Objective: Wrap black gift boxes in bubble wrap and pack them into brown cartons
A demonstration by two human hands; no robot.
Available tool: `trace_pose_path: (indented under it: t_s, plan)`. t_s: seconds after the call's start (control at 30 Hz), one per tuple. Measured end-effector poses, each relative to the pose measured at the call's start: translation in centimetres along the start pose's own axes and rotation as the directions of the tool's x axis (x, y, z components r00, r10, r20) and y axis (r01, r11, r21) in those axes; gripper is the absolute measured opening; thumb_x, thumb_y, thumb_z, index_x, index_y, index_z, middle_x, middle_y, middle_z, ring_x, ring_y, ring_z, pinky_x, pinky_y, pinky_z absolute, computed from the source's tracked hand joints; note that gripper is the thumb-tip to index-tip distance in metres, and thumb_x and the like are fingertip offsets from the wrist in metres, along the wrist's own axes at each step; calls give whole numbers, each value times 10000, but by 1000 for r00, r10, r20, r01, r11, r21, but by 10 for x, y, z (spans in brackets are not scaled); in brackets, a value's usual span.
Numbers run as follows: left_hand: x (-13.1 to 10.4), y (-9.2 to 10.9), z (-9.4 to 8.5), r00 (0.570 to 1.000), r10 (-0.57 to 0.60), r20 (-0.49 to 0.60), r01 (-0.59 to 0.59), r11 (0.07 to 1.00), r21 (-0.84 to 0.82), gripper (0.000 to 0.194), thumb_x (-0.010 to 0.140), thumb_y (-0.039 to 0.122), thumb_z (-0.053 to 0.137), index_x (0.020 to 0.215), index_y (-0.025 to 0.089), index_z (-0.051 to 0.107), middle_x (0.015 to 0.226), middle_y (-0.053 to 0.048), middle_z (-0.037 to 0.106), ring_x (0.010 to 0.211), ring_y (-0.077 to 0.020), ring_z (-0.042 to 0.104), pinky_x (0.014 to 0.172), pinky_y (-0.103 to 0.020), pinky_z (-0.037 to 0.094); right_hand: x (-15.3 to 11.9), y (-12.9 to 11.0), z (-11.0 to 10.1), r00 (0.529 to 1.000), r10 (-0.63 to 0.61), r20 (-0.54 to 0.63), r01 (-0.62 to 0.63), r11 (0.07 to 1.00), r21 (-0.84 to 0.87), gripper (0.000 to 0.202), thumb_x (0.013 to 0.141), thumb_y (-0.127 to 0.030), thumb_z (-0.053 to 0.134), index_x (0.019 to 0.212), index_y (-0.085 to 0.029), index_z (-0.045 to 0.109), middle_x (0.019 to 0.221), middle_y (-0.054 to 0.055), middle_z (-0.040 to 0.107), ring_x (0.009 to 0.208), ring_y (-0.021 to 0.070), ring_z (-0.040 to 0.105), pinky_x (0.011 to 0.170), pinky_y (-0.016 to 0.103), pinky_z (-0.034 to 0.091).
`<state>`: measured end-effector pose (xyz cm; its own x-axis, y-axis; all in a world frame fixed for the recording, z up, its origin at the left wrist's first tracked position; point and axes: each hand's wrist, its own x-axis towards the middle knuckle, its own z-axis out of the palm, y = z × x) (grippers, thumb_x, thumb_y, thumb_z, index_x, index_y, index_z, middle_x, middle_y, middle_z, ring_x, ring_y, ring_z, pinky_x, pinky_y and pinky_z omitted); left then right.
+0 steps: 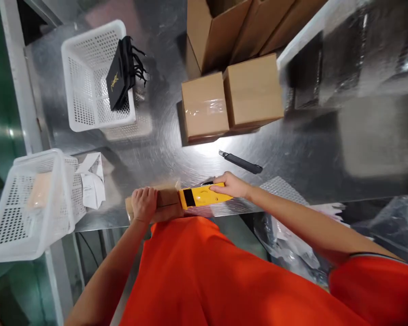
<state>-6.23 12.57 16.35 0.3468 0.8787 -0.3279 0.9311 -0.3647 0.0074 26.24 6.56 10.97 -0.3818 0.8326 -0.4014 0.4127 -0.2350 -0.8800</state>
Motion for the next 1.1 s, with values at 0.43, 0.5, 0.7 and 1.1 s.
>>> trace_pose_path:
  t_s: [0.43,0.5,0.7,1.1]
  plan:
    - [-19,4,8,994,106,-34,-106,994,11,423,962,300,283,767,192,643,800,-101,657,811,-247,568,785,-409,341,-15,-17,103,985,24,-173,-16,999,44,505,836,-579,421,506,-205,343,479,-70,252,499,82,273,516,254,199]
    - [-17,4,9,995,100,-13,-99,993,65,428,965,303,265,799,183,641,836,-114,658,828,-258,565,787,-419,337,-21,-15,113,973,41,-226,-28,998,63,508,839,-581,418,505,-206,343,480,-68,254,497,83,278,515,255,201]
    - [-12,0,11,981,174,-86,-163,980,115,452,972,329,235,840,178,640,862,-125,663,829,-267,560,781,-417,327,-20,-21,113,946,3,-323,23,997,74,539,806,-637,430,497,-198,388,481,-63,307,509,85,297,512,247,219]
    - [-65,18,32,482,870,104,-863,451,227,391,981,345,278,829,211,613,860,-87,665,860,-252,529,868,-415,297,-135,-33,355,618,429,-659,-75,866,494,506,826,-619,374,527,-213,332,503,-61,293,498,84,304,488,237,217]
